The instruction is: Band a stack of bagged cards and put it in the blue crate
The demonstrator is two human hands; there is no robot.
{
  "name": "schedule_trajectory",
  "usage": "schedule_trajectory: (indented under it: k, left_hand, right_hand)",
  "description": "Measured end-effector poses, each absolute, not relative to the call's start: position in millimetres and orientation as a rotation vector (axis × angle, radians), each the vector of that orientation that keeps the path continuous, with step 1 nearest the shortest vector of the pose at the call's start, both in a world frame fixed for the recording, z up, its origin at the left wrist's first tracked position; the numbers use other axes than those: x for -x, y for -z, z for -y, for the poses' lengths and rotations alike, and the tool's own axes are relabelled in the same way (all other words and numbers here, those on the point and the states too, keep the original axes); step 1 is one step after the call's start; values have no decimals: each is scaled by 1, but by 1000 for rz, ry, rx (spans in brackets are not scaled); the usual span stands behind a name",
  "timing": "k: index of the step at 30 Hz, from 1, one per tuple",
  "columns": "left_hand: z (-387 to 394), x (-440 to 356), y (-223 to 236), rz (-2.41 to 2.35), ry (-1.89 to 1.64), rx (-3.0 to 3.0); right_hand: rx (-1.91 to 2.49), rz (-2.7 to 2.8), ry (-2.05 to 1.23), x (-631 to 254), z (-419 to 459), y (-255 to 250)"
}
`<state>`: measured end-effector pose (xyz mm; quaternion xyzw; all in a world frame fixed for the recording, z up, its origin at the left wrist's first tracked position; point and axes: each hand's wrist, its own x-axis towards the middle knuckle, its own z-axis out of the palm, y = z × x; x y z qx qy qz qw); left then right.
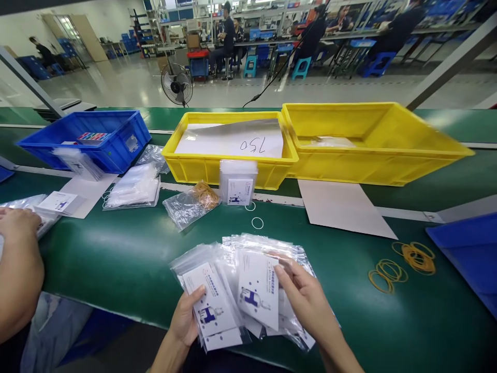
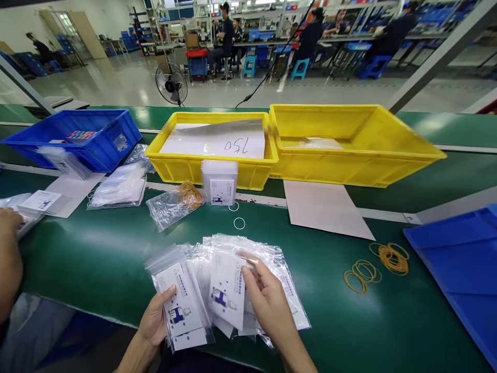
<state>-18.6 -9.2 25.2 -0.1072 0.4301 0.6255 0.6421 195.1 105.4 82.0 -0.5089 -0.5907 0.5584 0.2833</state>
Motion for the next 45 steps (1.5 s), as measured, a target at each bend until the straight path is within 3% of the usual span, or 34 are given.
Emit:
schedule_trajectory:
  k: [3, 9, 13, 19, 26, 37, 43, 45]
  left_hand:
    - [9, 17, -27, -953, -1421, 190]
    - [7, 10, -29, -915, -1414, 94]
    - [9, 15, -29, -953, -1436, 182]
    - [10, 16, -30, -960, -1422, 163]
    - [2, 4, -37, -966, -1395, 8]
    - [4, 8, -33, -970, -1421, 95]
    - [4, 17, -35, -1059, -1429, 157]
    - [3, 14, -36, -1056, -1425, 147]
  right_hand:
    - [1492, 1605, -1279, -186, -99, -87]
    - [1050, 1857, -1675, -162, -85, -89]
    - [1145, 1703, -1683, -182, -98, -85]
    - [1482, 1613, -1282, -189, -98, -86]
    - [865, 1923, -1779, -153, -81, -91]
    - [1235, 1419, -1833, -172, -85, -88]
    - [1537, 1509, -1258, -183, -94, -88]
    - [1502, 1643, -1275, -177, -89, -87]
